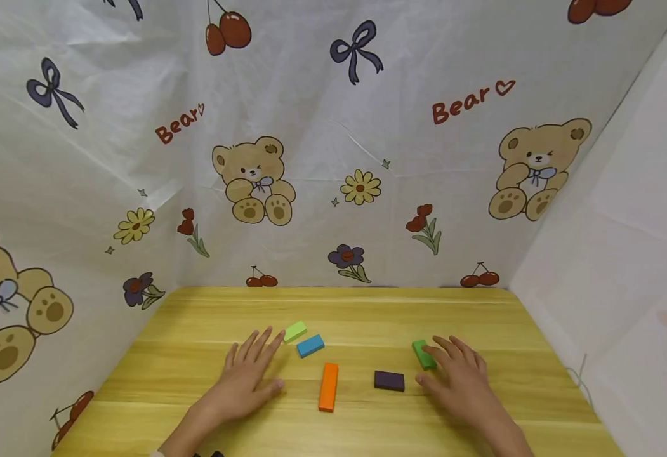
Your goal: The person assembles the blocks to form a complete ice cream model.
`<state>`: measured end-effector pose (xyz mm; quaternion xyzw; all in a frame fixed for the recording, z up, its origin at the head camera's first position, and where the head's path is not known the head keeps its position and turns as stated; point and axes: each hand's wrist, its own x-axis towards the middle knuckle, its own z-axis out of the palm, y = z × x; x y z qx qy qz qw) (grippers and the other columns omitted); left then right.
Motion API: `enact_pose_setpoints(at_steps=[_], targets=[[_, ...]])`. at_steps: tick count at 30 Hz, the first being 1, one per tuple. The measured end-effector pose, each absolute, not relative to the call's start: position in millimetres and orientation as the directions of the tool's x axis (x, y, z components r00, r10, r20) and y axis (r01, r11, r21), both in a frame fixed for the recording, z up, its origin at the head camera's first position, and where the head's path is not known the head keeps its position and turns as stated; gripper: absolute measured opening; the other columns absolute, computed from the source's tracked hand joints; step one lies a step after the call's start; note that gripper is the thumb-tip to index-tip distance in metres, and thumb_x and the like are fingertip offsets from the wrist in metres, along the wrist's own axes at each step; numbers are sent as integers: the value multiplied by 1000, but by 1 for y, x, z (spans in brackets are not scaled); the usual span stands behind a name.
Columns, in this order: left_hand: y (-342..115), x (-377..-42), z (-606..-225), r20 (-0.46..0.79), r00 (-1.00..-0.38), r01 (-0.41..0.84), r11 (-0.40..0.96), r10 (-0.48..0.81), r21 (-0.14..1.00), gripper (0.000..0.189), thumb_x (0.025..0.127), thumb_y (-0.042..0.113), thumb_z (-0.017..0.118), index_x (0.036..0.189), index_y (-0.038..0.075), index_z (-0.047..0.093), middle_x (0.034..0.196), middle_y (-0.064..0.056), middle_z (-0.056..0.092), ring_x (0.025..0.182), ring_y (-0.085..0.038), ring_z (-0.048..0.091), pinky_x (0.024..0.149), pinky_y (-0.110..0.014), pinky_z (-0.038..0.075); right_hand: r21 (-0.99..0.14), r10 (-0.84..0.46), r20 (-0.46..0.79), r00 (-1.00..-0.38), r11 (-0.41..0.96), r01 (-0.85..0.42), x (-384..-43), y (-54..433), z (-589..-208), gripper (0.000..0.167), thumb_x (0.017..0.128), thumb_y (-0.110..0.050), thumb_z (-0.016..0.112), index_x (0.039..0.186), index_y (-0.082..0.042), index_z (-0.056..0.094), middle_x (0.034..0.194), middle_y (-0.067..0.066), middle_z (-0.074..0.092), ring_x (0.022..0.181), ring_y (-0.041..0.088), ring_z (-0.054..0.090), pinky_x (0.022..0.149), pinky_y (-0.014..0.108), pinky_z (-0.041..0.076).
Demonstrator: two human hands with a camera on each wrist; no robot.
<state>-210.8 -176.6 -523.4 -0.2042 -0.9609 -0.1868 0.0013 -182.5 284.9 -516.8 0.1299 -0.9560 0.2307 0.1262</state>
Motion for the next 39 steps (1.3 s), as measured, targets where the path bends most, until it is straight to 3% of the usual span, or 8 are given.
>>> enact_pose_setpoints(at_steps=[4,7,10,15,24,39], targets=[[-157,-201,-519,91,-844,517,757,528,398,68,106,49,66,167,38,38,178,-1,32,160,-37,40,120,-71,39,-436,-206,311,-928,836,-332,-187,276,-516,39,91,-34,87,127,-23,78,134,3,74,128,33,58,103,62,44],[-143,-195,-518,59,-789,584,718,611,379,58,107,51,63,162,41,46,174,4,40,154,-30,50,115,-65,47,-465,-218,266,-939,825,-323,-187,270,-517,33,90,-36,88,121,-27,79,121,-11,77,116,20,65,99,50,55],[-131,-194,-519,29,-752,628,703,658,334,59,107,54,61,162,46,42,174,8,40,154,-26,50,114,-63,49,-477,-229,207,-951,825,-303,-187,264,-518,31,91,-40,87,119,-30,79,118,-17,76,116,18,68,101,47,58],[-123,-199,-522,49,-729,671,699,682,248,58,106,51,65,161,46,45,172,8,43,152,-23,50,112,-60,51,-478,-266,154,-952,823,-307,-188,255,-521,29,92,-40,85,119,-30,79,120,-15,76,121,21,68,108,56,54],[-119,-202,-524,87,-684,725,663,724,188,51,106,53,65,154,41,57,166,12,51,149,-22,52,111,-54,53,-399,-321,214,-923,833,-382,-191,251,-520,21,93,-29,85,111,-35,79,111,-20,76,108,9,67,94,38,59],[-110,-203,-527,135,-678,734,661,722,154,41,101,50,72,141,41,70,155,12,63,138,-18,60,105,-49,54,-403,-317,182,-931,839,-365,-191,248,-518,19,92,-27,85,110,-34,80,108,-19,76,101,8,68,87,32,58]])
